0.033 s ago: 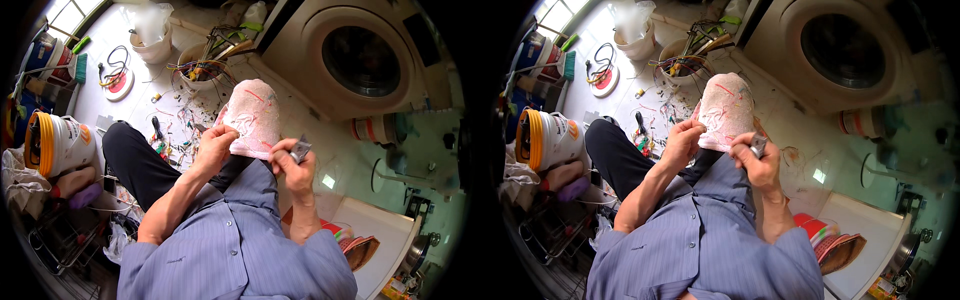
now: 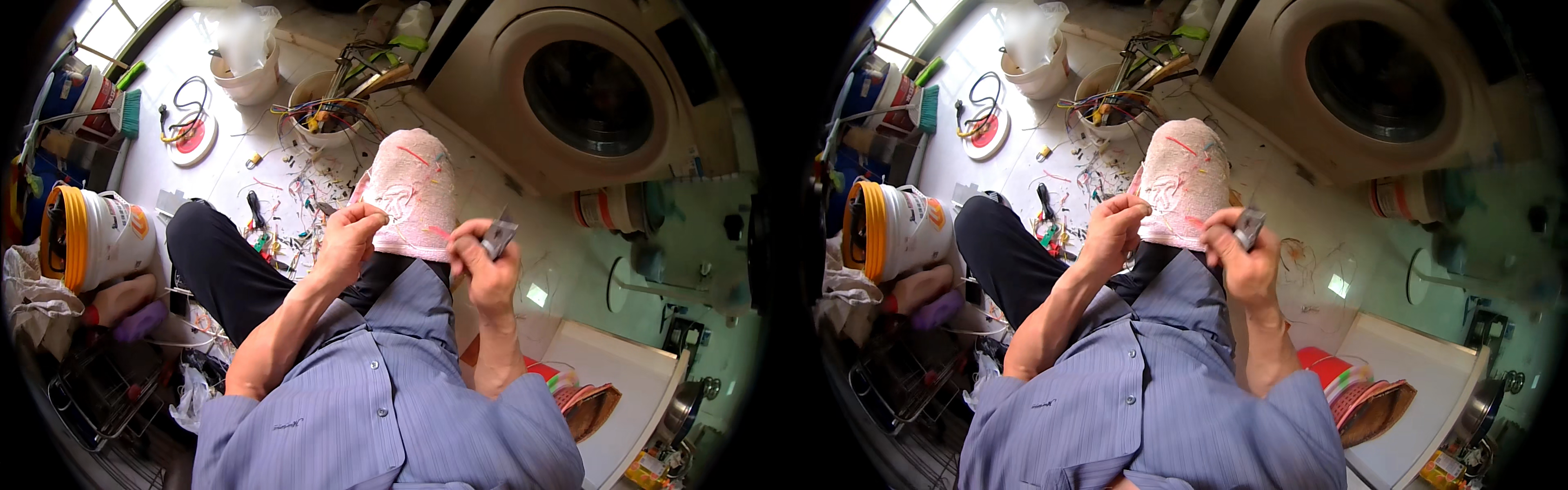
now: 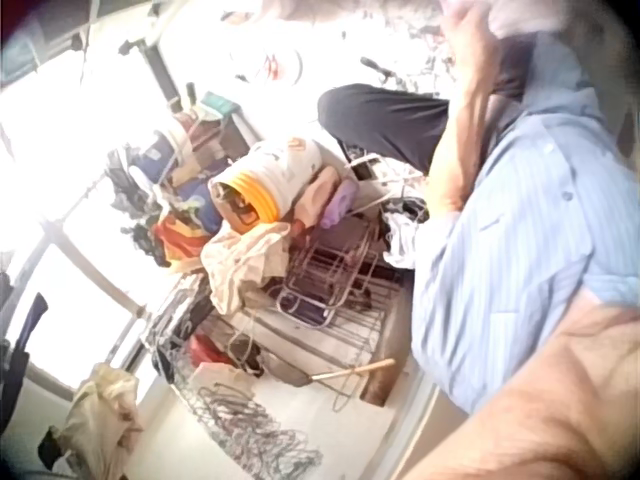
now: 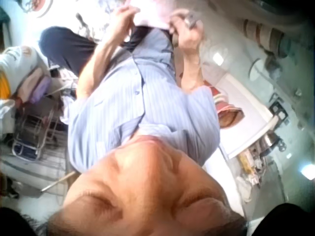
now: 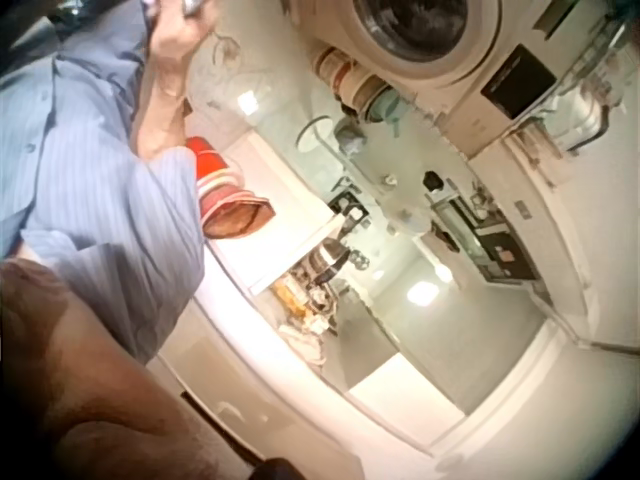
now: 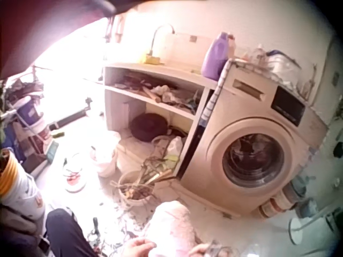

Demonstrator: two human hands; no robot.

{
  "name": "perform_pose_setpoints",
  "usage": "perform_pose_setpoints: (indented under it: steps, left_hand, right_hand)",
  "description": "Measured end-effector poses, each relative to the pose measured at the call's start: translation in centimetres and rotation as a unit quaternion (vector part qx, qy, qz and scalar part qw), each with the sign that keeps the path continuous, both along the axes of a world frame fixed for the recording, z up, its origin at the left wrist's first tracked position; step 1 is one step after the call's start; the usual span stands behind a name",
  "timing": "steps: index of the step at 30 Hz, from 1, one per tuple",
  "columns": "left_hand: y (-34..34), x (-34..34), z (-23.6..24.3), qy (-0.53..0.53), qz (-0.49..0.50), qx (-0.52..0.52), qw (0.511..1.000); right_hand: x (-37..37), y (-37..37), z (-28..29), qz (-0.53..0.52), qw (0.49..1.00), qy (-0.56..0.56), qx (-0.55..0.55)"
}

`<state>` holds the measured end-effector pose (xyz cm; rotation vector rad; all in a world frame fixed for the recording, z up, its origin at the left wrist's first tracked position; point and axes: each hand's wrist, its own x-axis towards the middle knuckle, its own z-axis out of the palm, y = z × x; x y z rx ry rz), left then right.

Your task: The person sits on the floor and uses wire cutters to strip the insulation from electrical wires on a towel placed on their knee.

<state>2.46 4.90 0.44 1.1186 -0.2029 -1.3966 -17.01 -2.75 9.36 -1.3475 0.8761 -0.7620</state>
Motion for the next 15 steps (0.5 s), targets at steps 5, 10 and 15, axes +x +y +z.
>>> perform_pose_setpoints:
  steps: [5, 10, 15]
  left_hand:
    - [0.3, 0.4, -0.3, -0.012, 0.028, 0.002, 1.000]
    - [0.9, 1.7, -0.5, -0.013, 0.052, 0.014, 0.998]
    - [0.1, 2.6, -0.4, -0.043, 0.014, 0.047, 0.998]
  right_hand:
    - [-1.8, -4.2, -5.4, -0.138, 0.984, -0.092, 0.061]
    - [-5.2, -6.8, -5.4, -0.206, 0.969, -0.121, 0.066]
    - [-2.1, -1.5, -1.0, -0.013, 0.992, 0.018, 0.122]
